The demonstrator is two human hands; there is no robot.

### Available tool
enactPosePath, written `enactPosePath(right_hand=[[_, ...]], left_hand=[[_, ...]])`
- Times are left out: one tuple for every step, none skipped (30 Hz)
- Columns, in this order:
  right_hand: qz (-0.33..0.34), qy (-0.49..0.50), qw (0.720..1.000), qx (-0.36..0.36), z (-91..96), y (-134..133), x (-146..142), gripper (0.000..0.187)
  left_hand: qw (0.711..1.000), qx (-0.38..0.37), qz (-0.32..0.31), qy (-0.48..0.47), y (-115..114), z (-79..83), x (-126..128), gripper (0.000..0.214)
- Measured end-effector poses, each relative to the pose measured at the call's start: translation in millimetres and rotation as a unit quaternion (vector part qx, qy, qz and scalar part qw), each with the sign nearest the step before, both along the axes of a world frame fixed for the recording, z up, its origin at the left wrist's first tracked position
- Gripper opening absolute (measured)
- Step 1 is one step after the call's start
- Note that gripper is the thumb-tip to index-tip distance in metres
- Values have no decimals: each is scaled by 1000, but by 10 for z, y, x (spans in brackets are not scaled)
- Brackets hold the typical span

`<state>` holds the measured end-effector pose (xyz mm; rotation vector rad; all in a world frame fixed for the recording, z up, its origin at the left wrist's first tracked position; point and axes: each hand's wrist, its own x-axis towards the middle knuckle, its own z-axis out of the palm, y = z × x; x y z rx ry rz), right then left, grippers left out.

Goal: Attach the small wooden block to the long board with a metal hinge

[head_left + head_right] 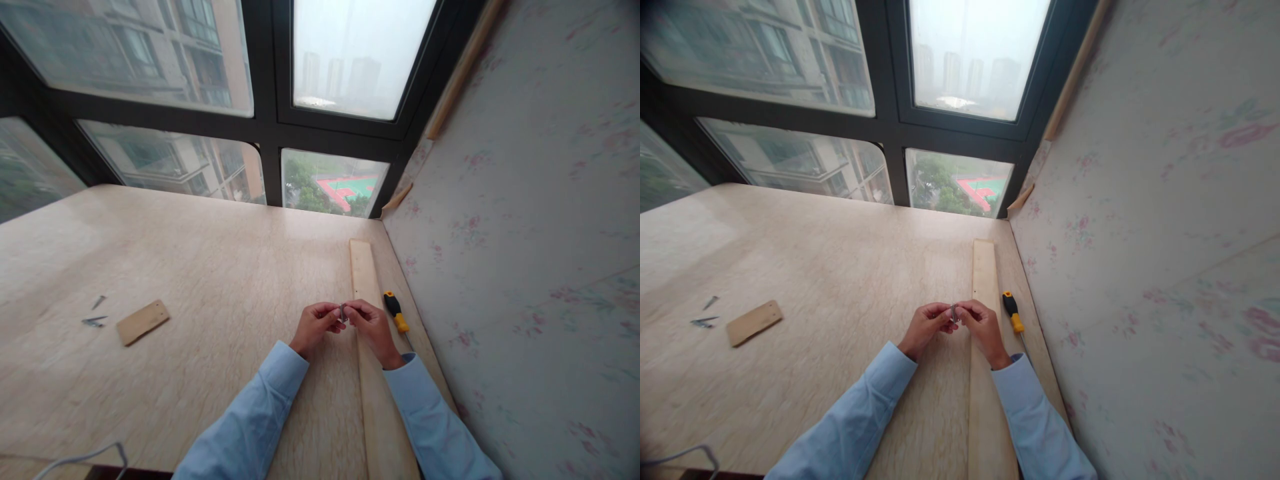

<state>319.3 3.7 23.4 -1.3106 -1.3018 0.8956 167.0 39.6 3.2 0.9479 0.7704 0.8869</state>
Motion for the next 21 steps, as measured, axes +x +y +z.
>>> enactPosePath(right_hand=[[-8, -7, 1000, 8, 5, -4, -4, 24], [-16, -14, 1000, 16, 11, -7, -8, 24], [-24, -23, 999, 25, 18, -11, -11, 23], [-35, -35, 998, 36, 25, -15, -13, 22], [-46, -51, 997, 47, 32, -19, -15, 21], [-59, -69, 994, 58, 39, -23, -16, 20], [-69, -88, 991, 71, 44, -28, -17, 20], [-77, -108, 988, 84, 47, -34, -19, 19], [-81, -128, 984, 98, 49, -40, -21, 19], [-80, -148, 979, 111, 48, -47, -25, 18], [-78, -167, 975, 122, 45, -53, -30, 18], [-75, -184, 971, 131, 40, -59, -37, 18], [-72, -199, 967, 139, 33, -64, -44, 18], [-68, -209, 964, 146, 26, -68, -53, 18], [-63, -216, 962, 153, 18, -71, -61, 19], [-57, -220, 961, 160, 11, -74, -69, 19], [-51, -223, 959, 166, 6, -77, -75, 19], [-45, -227, 958, 170, 1, -80, -81, 20], [-40, -232, 957, 171, -2, -83, -85, 20], [-37, -238, 956, 170, -3, -86, -88, 21], [-35, -243, 955, 168, -3, -89, -89, 21]], left_hand=[[1000, 6, 9, 4, 4, 3, 1, 44], [1000, 13, 18, 7, 9, 5, 1, 43], [999, 20, 28, 11, 13, 6, 3, 42], [999, 28, 38, 16, 15, 8, 6, 40], [998, 38, 47, 23, 15, 9, 9, 39], [997, 48, 55, 33, 12, 12, 14, 37], [995, 60, 62, 46, 5, 14, 20, 36], [993, 73, 67, 60, -5, 16, 26, 35], [991, 88, 72, 74, -17, 18, 32, 33], [988, 105, 76, 86, -29, 17, 37, 31], [984, 123, 80, 97, -41, 14, 40, 29], [980, 143, 84, 107, -50, 7, 41, 27], [976, 162, 89, 115, -56, -3, 40, 25], [971, 183, 94, 126, -60, -16, 38, 22], [964, 204, 100, 138, -60, -30, 33, 20], [956, 226, 107, 152, -60, -44, 28, 18], [946, 251, 115, 167, -59, -58, 22, 16], [936, 276, 123, 181, -59, -69, 17, 14], [926, 298, 130, 192, -61, -76, 13, 13], [919, 314, 136, 197, -64, -81, 11, 13], [914, 324, 141, 197, -70, -81, 9, 14]])
